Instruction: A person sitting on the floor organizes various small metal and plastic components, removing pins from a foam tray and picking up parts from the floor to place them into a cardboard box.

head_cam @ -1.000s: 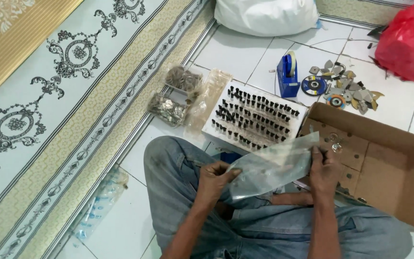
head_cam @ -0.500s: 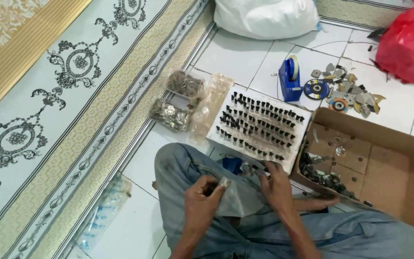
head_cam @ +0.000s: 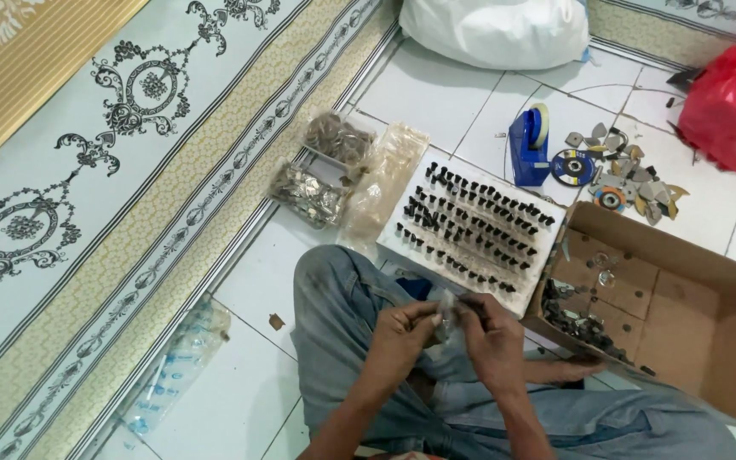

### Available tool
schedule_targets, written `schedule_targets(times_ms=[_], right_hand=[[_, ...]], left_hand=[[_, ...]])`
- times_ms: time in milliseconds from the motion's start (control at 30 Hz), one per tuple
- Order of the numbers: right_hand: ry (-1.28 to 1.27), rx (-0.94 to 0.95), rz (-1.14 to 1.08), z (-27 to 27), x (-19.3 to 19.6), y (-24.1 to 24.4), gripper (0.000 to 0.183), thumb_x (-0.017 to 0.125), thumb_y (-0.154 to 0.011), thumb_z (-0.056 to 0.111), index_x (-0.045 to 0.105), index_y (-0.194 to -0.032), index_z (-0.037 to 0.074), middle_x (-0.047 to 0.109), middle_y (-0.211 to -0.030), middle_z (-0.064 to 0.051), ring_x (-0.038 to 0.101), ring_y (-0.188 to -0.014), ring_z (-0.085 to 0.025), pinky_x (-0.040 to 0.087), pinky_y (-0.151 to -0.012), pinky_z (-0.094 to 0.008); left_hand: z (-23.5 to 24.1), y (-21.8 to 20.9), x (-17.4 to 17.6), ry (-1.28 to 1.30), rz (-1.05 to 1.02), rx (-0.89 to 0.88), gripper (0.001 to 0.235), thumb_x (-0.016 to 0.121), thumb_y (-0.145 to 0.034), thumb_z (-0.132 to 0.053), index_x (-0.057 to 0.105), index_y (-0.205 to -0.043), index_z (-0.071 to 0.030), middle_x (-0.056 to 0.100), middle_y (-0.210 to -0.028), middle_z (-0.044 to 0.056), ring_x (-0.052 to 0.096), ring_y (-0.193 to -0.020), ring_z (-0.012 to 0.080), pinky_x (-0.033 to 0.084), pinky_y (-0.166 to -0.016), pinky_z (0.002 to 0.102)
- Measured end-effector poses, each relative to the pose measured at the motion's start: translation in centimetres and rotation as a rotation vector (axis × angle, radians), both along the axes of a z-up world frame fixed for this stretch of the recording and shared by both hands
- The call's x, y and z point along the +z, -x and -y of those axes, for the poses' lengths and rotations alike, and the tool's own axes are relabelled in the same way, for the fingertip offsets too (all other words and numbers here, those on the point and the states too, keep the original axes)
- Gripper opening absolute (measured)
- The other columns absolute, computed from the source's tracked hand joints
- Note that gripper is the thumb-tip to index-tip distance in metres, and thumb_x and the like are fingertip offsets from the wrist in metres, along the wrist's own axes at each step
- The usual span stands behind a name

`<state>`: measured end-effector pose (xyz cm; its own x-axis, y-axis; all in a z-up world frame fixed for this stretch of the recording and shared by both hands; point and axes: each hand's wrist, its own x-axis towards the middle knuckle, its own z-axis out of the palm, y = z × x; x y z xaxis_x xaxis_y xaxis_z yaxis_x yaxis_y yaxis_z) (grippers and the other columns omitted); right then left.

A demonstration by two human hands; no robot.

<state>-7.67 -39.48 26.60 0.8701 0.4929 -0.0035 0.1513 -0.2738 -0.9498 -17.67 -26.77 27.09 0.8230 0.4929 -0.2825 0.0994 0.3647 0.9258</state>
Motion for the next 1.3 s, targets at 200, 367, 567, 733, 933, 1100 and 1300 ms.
schedule_targets(times_ms=[200,367,567,733,933,1100,1300], right_hand=[[-0.143,0.024,-0.124,-2.4,-0.3,-1.5,0.014,0.058,-0.102,0.004,0.069,-0.108,-0.002,0.070,-0.089,-0.005,0.055,-0.072,-0.011,0.045,-0.064,-0.026],[0.036,-0.023,0.253,-4.8,2.4,-0.1,0.049,0.077,-0.084,0.010,0.060,-0.129,-0.003,0.074,-0.114,-0.017,0.073,-0.098,-0.028,0.057,-0.083,-0.037],[0.169,0.099,0.434,-5.5,1.7,-0.5,0.059,0.079,-0.081,0.008,0.056,-0.135,0.003,0.077,-0.103,-0.016,0.078,-0.085,-0.031,0.060,-0.064,-0.040],[-0.018,0.026,0.342,-7.0,4.5,0.2,0.036,0.070,-0.089,-0.002,0.063,-0.124,0.002,0.079,-0.109,-0.011,0.078,-0.084,-0.021,0.059,-0.061,-0.031],[0.085,0.111,0.131,-7.6,2.6,-0.7,0.019,0.076,-0.086,0.007,0.082,-0.104,0.003,0.078,-0.072,-0.004,0.056,-0.054,-0.010,0.044,-0.049,-0.025],[0.079,0.097,0.099,-8.1,1.6,-2.9,0.018,0.072,-0.097,0.014,0.081,-0.112,0.009,0.079,-0.095,-0.020,0.077,-0.094,-0.034,0.061,-0.077,-0.051],[0.180,0.151,0.290,-8.5,-1.3,-7.9,0.019,0.070,-0.102,0.012,0.078,-0.119,0.006,0.076,-0.093,-0.024,0.073,-0.086,-0.045,0.060,-0.071,-0.054]], left_hand=[[-1.5,0.0,1.7,-0.350,-0.093,0.212,0.017,0.073,-0.089,-0.005,0.079,-0.102,0.004,0.072,-0.073,0.001,0.054,-0.058,0.0064,0.045,-0.053,0.021],[-2.5,-0.6,3.2,-0.705,-0.165,0.342,0.019,0.073,-0.087,-0.013,0.077,-0.104,-0.005,0.072,-0.066,0.005,0.054,-0.047,0.0130,0.044,-0.045,0.029],[-3.5,-0.9,3.9,-0.987,-0.168,0.432,0.015,0.076,-0.088,-0.017,0.073,-0.100,-0.009,0.065,-0.057,0.007,0.054,-0.040,0.0207,0.043,-0.041,0.037],[-4.5,-0.8,4.0,-1.109,-0.182,0.498,0.017,0.074,-0.085,-0.012,0.069,-0.102,-0.011,0.065,-0.057,0.009,0.058,-0.041,0.0253,0.045,-0.042,0.039],[-5.1,-1.0,3.7,-1.173,-0.182,0.385,0.015,0.070,-0.093,-0.015,0.065,-0.106,-0.010,0.065,-0.058,0.009,0.058,-0.039,0.0247,0.042,-0.038,0.039],[-6.9,-1.1,2.4,-1.195,-0.237,0.321,0.012,0.069,-0.094,-0.012,0.065,-0.104,-0.008,0.063,-0.054,0.013,0.061,-0.039,0.0254,0.045,-0.034,0.032],[-10.0,-0.9,5.0,-1.182,-0.239,0.361,0.011,0.068,-0.096,-0.015,0.072,-0.104,-0.010,0.070,-0.063,0.015,0.068,-0.048,0.0304,0.050,-0.041,0.036]])
